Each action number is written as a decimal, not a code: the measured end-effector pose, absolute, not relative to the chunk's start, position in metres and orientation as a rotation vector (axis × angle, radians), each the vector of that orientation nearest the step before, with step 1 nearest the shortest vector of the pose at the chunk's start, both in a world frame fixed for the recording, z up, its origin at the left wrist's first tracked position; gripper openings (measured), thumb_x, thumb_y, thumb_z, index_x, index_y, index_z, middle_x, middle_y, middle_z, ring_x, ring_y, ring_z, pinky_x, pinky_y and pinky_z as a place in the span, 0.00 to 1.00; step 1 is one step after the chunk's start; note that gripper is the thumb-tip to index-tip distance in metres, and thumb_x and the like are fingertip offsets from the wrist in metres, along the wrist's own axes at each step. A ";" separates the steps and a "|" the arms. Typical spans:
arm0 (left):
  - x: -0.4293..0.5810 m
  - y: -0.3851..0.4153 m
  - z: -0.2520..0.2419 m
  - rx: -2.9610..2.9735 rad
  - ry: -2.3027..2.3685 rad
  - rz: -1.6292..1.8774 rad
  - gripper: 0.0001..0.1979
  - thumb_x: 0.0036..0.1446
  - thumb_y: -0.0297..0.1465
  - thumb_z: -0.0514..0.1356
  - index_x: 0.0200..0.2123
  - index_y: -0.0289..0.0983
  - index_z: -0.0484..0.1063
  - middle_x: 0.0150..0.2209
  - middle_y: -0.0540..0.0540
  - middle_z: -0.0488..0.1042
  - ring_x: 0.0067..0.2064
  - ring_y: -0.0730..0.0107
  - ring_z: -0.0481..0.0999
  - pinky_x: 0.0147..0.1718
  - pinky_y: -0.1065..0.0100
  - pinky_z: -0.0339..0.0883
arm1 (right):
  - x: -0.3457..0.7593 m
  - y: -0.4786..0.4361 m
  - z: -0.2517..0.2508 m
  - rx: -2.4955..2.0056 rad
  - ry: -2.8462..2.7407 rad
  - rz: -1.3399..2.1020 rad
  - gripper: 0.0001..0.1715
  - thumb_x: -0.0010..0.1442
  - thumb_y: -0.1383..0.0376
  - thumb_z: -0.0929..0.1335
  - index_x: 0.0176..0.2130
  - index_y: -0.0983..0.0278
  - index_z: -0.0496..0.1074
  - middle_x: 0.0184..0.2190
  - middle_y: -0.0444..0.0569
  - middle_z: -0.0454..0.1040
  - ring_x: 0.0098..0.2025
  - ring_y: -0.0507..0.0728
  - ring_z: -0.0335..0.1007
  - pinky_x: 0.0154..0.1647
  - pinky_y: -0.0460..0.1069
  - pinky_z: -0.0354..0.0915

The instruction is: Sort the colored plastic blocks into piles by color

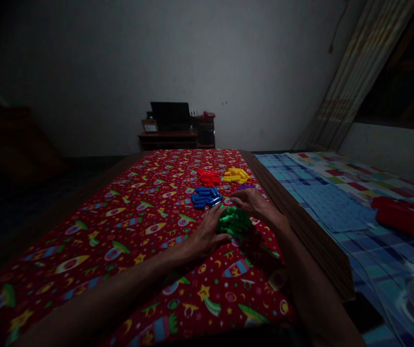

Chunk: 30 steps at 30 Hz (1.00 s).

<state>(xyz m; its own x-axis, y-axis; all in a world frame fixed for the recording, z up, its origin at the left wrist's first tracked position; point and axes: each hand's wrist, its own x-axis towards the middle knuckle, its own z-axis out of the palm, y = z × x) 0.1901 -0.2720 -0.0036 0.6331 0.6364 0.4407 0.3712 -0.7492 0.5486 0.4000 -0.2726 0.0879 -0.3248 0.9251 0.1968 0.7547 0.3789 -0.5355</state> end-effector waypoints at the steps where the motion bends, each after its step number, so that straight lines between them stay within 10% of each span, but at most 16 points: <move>1: 0.189 -0.272 -0.003 2.449 0.822 0.867 0.42 0.53 0.38 0.65 0.65 0.42 0.46 0.67 0.34 0.47 0.68 0.47 0.44 0.63 0.42 0.43 | 0.406 -0.278 0.088 -1.473 -2.157 0.473 0.25 0.60 0.50 0.61 0.41 0.66 0.76 0.30 0.50 0.75 0.31 0.56 0.68 0.30 0.47 0.61; 6: 0.190 -0.267 -0.001 2.433 0.826 0.848 0.44 0.51 0.40 0.66 0.66 0.41 0.46 0.66 0.32 0.50 0.68 0.45 0.47 0.62 0.41 0.45 | 0.426 -0.311 0.072 -1.664 -2.259 0.480 0.31 0.52 0.57 0.69 0.55 0.65 0.70 0.43 0.57 0.76 0.42 0.62 0.72 0.40 0.51 0.66; 13: 0.197 -0.263 0.000 2.440 0.690 0.880 0.40 0.52 0.37 0.66 0.64 0.41 0.51 0.60 0.36 0.60 0.63 0.51 0.59 0.59 0.49 0.56 | 0.412 -0.326 0.059 -1.464 -2.247 0.482 0.20 0.53 0.68 0.65 0.47 0.62 0.71 0.41 0.52 0.77 0.39 0.58 0.71 0.40 0.49 0.65; 23: 0.193 -0.259 -0.004 2.529 0.708 0.945 0.43 0.52 0.41 0.65 0.65 0.40 0.47 0.63 0.33 0.56 0.66 0.49 0.53 0.62 0.46 0.49 | 0.433 -0.316 0.064 -1.613 -2.185 0.445 0.27 0.54 0.61 0.67 0.53 0.66 0.72 0.35 0.53 0.79 0.32 0.59 0.73 0.33 0.49 0.65; 30: 0.172 -0.257 0.019 2.543 0.695 1.050 0.31 0.62 0.44 0.53 0.64 0.41 0.49 0.63 0.37 0.57 0.64 0.56 0.56 0.61 0.53 0.54 | 0.452 -0.278 0.079 -1.671 -1.734 0.194 0.21 0.55 0.55 0.63 0.34 0.67 0.79 0.29 0.51 0.79 0.30 0.59 0.73 0.32 0.49 0.63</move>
<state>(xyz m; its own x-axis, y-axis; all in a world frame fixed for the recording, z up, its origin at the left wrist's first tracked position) 0.1715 -0.2573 0.0186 0.6151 0.5395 0.5749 0.3178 -0.8370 0.4455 0.4520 -0.2777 0.0788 0.0886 0.9212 0.3789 0.8144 0.1520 -0.5601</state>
